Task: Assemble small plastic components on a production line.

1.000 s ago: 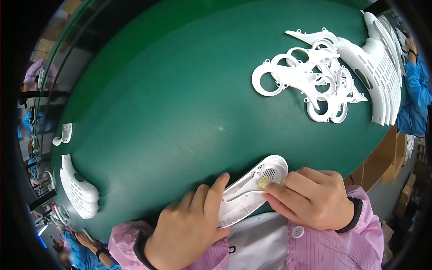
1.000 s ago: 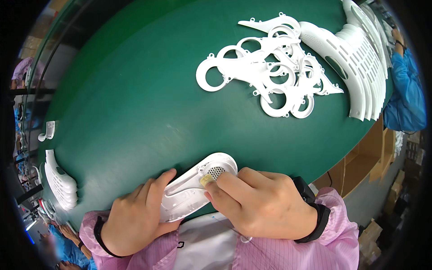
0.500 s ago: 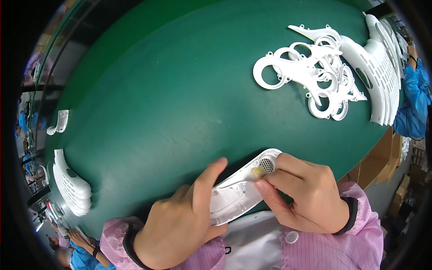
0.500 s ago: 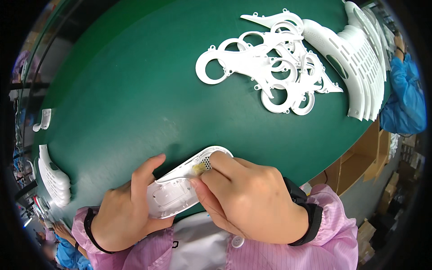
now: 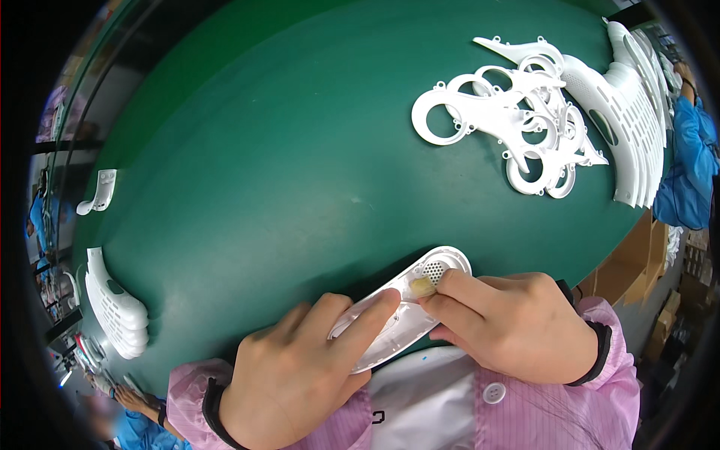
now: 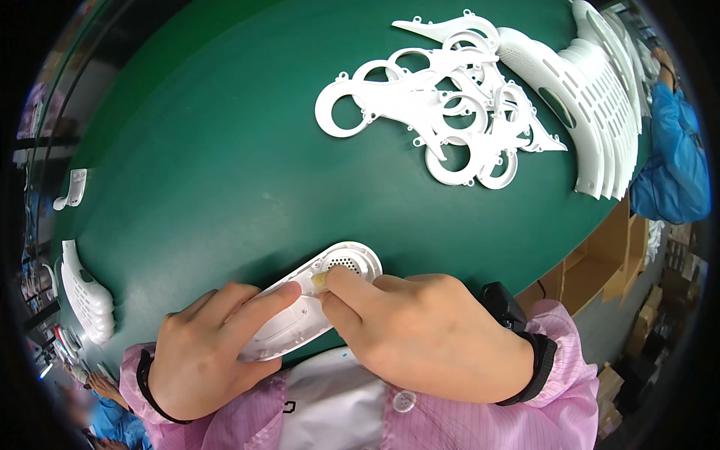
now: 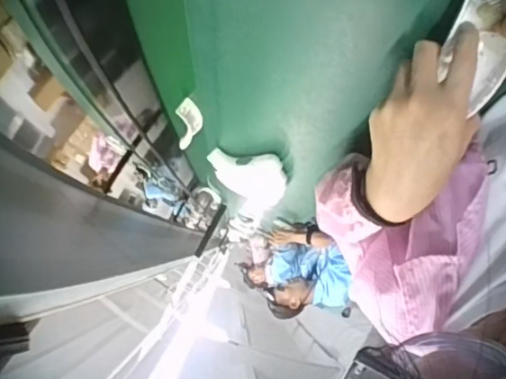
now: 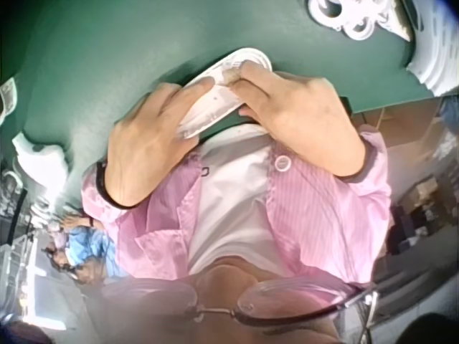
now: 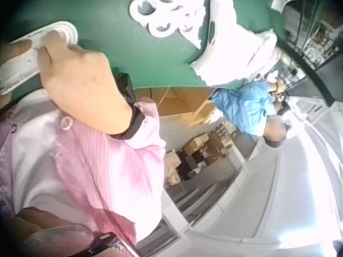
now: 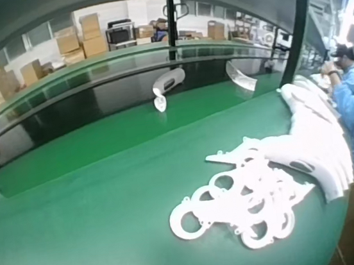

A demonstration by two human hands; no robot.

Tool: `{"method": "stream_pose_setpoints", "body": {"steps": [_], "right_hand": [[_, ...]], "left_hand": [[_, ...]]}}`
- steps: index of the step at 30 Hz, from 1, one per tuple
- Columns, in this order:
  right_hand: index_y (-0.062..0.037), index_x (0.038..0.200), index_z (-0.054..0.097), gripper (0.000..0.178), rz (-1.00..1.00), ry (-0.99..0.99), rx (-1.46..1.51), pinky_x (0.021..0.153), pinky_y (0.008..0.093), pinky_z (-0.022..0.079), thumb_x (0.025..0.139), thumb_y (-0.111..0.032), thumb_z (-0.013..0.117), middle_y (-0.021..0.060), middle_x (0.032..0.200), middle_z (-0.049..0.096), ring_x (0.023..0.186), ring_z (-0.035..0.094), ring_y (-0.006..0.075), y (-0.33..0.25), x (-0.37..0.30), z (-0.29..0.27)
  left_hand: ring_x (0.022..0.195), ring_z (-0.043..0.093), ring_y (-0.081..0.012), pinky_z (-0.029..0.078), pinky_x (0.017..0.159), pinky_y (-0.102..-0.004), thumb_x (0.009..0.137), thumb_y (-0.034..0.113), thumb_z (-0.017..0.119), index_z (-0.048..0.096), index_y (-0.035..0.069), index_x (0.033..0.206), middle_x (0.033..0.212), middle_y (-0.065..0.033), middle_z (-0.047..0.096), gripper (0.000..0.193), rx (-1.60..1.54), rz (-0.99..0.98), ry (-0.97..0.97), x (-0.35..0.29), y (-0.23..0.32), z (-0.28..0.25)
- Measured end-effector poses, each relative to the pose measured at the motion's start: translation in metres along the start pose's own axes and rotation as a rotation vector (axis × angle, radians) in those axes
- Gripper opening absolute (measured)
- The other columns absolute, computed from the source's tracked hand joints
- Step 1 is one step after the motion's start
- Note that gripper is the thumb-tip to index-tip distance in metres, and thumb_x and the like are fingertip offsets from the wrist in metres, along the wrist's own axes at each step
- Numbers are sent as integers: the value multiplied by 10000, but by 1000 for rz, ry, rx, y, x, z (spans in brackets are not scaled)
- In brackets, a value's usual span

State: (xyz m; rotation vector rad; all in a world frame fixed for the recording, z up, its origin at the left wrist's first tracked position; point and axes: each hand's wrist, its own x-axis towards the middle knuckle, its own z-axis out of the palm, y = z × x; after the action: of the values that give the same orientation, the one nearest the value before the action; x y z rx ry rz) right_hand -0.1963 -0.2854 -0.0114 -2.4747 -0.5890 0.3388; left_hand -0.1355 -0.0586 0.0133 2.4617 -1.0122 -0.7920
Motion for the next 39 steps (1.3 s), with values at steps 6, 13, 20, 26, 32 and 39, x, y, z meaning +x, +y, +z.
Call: {"method": "stream_pose_setpoints", "body": {"steps": [6,13,20,26,32,39], "right_hand": [[8,946,636,202,17,18,-8,505,299,506,785,-89,708,64,969,577,614,641,158,6,5,-2],[-38,955,679,358,203,145,24,506,307,492,770,-277,869,70,923,605,578,629,199,0,3,6],[-51,897,650,277,194,104,6,503,317,486,756,-194,840,60,888,572,624,643,191,-3,13,3],[-24,934,610,258,92,103,-66,582,311,527,820,-207,752,79,956,527,742,645,179,-1,4,2],[-36,1013,677,266,151,166,-79,604,300,525,824,-209,751,60,983,537,783,634,174,2,-6,5],[-34,992,719,278,161,303,44,502,315,497,765,-149,830,33,906,610,626,617,185,-1,-11,9]], "left_hand": [[762,685,-270,581,647,-368,561,96,861,677,197,1302,978,-57,677,770,-69,-8,51,3,-6,4],[766,704,-296,573,635,-394,605,125,894,584,118,1247,970,-92,682,714,-38,14,79,0,-5,11],[755,717,-308,570,623,-407,698,210,918,439,-4,1201,1048,-124,651,727,-36,57,45,-4,-9,13],[857,726,-343,602,702,-403,712,234,916,384,-69,1342,1151,-167,645,879,-154,68,18,-2,-13,20],[960,720,-365,609,775,-417,713,261,914,334,-14,1467,1266,-206,621,990,-181,76,-84,3,-20,15],[960,722,-390,600,813,-429,717,275,916,290,35,1507,1264,-211,632,1037,-341,20,-166,7,-29,8]]}}
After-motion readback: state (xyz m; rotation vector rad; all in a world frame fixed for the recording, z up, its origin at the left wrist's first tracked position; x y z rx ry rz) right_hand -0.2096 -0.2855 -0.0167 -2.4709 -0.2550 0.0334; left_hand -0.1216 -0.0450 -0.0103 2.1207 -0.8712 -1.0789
